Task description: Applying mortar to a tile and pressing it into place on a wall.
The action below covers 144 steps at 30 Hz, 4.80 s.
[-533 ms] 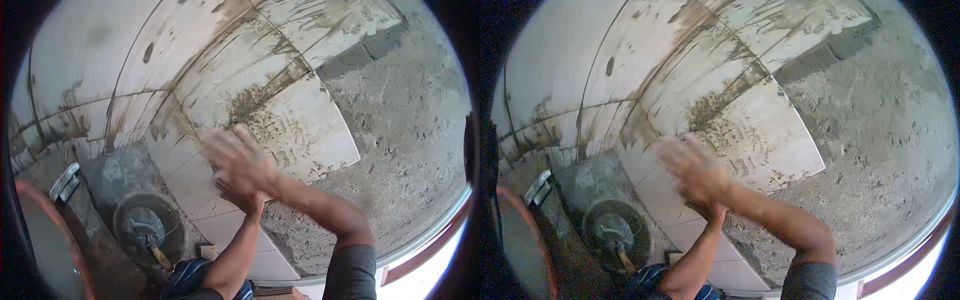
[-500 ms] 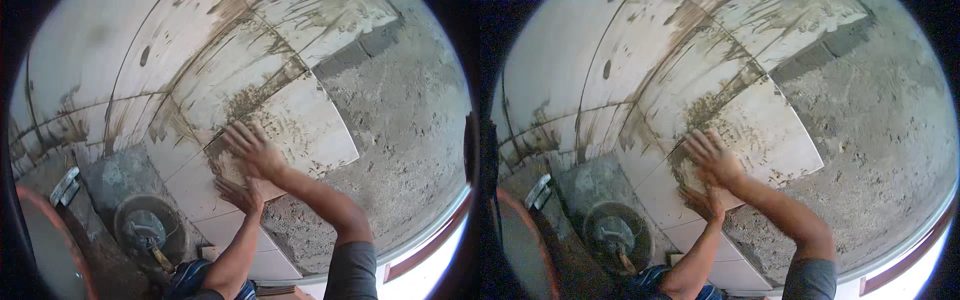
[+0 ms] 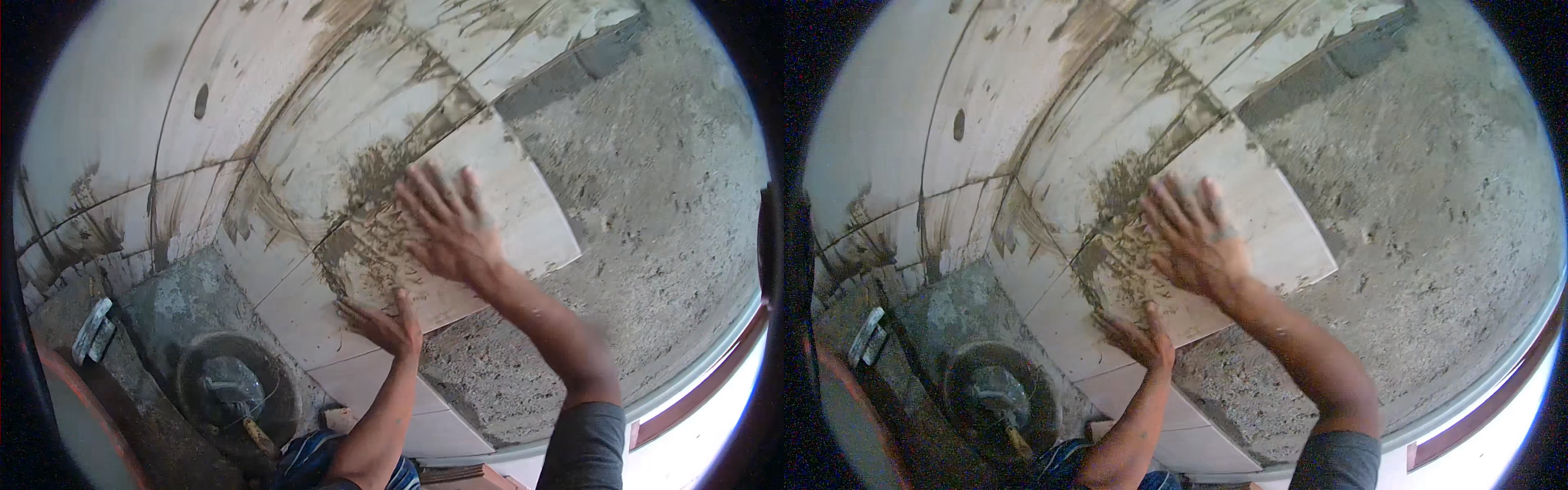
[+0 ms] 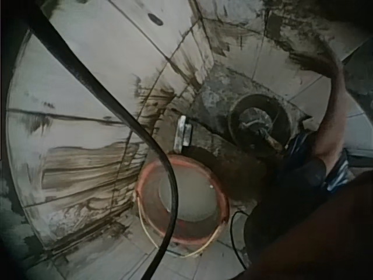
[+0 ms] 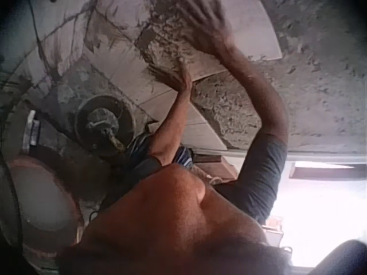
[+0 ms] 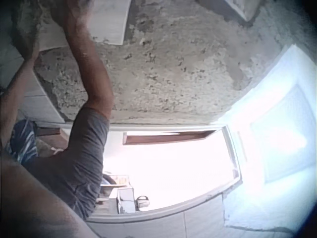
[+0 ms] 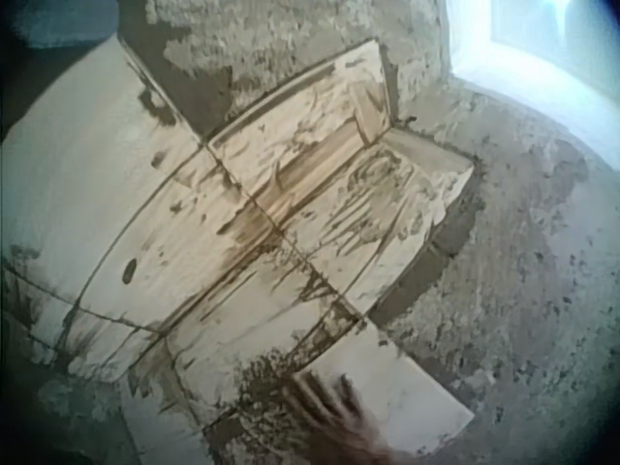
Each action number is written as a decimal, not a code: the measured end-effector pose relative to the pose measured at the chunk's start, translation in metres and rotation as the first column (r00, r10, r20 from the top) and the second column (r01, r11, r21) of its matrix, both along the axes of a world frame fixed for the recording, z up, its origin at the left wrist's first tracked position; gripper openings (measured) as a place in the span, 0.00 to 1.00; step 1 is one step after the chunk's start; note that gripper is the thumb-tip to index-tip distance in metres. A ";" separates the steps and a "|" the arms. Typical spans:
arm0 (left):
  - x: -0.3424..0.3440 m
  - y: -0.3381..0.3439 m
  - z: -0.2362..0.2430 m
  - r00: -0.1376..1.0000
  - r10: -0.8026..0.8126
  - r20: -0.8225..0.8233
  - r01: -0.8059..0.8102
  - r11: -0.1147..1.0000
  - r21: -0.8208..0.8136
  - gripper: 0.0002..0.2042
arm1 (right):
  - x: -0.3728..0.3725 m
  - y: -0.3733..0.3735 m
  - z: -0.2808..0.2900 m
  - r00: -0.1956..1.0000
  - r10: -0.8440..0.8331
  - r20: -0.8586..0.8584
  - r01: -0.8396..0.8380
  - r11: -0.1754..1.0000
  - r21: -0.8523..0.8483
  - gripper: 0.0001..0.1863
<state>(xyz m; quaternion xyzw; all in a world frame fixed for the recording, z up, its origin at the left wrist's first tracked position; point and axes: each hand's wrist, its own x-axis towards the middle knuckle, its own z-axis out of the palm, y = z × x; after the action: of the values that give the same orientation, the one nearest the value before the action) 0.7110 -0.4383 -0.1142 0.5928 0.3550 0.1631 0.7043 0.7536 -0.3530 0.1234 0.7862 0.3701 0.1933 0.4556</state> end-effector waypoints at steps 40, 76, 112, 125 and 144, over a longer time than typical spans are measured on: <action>-0.003 0.009 0.035 0.994 0.034 0.101 -0.029 0.998 -0.058 0.64 | -0.003 -0.013 0.092 0.903 -0.117 0.413 -0.105 0.872 0.479 0.37; -0.025 0.014 0.022 0.928 -0.047 0.370 0.005 0.993 0.115 0.58 | -0.045 0.032 0.019 0.785 0.594 -0.177 -0.336 0.647 0.684 0.09; -0.024 0.061 0.055 0.968 -0.177 0.177 0.171 0.984 0.052 0.53 | 0.043 0.046 0.003 0.905 0.280 -0.321 -0.072 0.844 0.532 0.09; -0.031 0.058 0.044 0.952 -0.304 0.042 0.300 0.950 0.083 0.62 | 0.019 0.030 -0.012 0.824 0.406 -0.394 -0.059 0.755 0.653 0.09; -0.033 0.067 0.042 0.983 -0.178 0.047 0.171 0.978 0.122 0.56 | -0.016 0.041 -0.014 0.742 0.433 -0.512 -0.013 0.773 0.634 0.12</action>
<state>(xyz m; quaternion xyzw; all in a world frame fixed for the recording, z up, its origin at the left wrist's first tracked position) 0.6782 -0.3715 -0.0717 0.6572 0.2707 0.1384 0.6896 0.7380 -0.3118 0.1093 0.8516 0.5181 0.0791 0.0064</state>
